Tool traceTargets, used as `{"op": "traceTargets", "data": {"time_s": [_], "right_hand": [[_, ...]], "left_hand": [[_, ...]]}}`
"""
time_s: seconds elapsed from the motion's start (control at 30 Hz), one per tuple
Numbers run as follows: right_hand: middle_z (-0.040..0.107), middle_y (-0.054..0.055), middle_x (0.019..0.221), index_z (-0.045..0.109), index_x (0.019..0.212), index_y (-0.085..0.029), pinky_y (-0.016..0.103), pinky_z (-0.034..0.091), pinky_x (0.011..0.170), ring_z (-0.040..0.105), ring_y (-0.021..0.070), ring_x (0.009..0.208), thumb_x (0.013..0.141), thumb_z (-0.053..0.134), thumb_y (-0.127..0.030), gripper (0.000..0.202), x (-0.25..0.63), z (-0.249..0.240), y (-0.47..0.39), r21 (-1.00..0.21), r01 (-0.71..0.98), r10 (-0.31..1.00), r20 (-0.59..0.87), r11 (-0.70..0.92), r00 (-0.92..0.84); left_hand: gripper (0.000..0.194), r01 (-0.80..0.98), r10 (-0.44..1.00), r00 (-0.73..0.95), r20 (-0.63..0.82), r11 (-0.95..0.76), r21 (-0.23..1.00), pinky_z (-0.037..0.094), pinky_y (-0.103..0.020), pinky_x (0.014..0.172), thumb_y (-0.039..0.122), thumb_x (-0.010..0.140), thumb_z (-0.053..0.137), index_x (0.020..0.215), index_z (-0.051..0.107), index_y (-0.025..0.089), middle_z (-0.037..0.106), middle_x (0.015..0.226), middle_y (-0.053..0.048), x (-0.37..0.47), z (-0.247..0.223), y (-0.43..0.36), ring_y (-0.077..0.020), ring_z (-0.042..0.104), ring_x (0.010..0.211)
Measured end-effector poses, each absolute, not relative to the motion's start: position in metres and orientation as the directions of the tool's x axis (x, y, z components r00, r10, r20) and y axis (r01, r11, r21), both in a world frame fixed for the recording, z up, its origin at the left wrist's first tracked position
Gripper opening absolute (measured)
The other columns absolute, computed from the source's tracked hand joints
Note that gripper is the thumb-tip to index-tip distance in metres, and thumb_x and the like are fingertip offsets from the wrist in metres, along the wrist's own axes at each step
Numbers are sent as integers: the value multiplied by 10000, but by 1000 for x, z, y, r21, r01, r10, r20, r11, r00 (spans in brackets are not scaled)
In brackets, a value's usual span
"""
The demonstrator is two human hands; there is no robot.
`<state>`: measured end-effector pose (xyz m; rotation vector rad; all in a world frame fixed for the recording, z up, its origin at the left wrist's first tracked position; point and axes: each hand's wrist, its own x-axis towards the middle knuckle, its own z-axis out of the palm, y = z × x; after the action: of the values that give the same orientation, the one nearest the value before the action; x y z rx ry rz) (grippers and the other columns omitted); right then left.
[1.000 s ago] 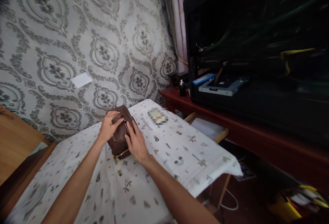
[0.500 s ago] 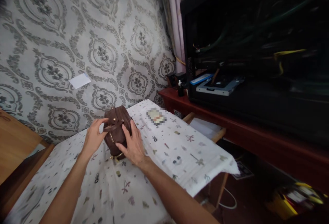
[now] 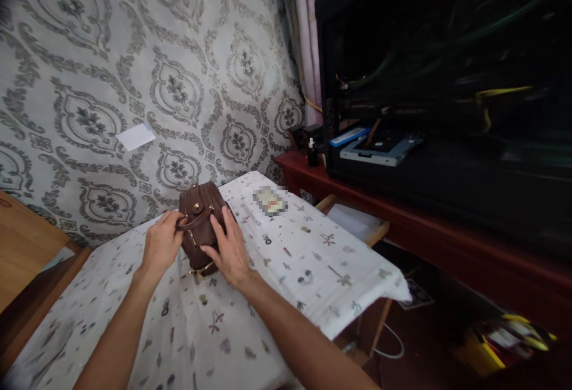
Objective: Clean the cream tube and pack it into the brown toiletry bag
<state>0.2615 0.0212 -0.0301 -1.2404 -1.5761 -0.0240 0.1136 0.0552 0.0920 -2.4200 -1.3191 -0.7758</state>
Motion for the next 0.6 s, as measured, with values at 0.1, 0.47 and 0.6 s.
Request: {"op": "traceTargets", "data": {"time_s": [0.1,0.47,0.6], "right_hand": [[140,177,1655,257,1564,-230,538,305,1194,155,314,1531,926,608,-355,739,262,-30,21,-548,700,680,723,458,121],[122,112,1670,208,1577,-301,549,329,1182,184,316,1525,919,620,-348,778,262,-30,22,-555,689,674,727,466,130],[130,118,1667,242,1570,-284,544,313,1191,183,313,1525,919,619,-337,754,263,-29,22,-568,682,687,714,461,131]], "left_hand": [[172,861,709,449,545,-507,-49,416,-310,686,82,861,446,878,567,204,651,900,-68,116,94,52,-233,638,828],[178,910,774,395,495,-404,-95,413,-304,678,70,846,478,916,567,208,694,941,-70,120,96,45,-239,669,823],[234,888,774,416,478,-459,-29,438,-312,733,47,817,483,944,584,217,703,946,-65,117,98,41,-246,672,872]]}}
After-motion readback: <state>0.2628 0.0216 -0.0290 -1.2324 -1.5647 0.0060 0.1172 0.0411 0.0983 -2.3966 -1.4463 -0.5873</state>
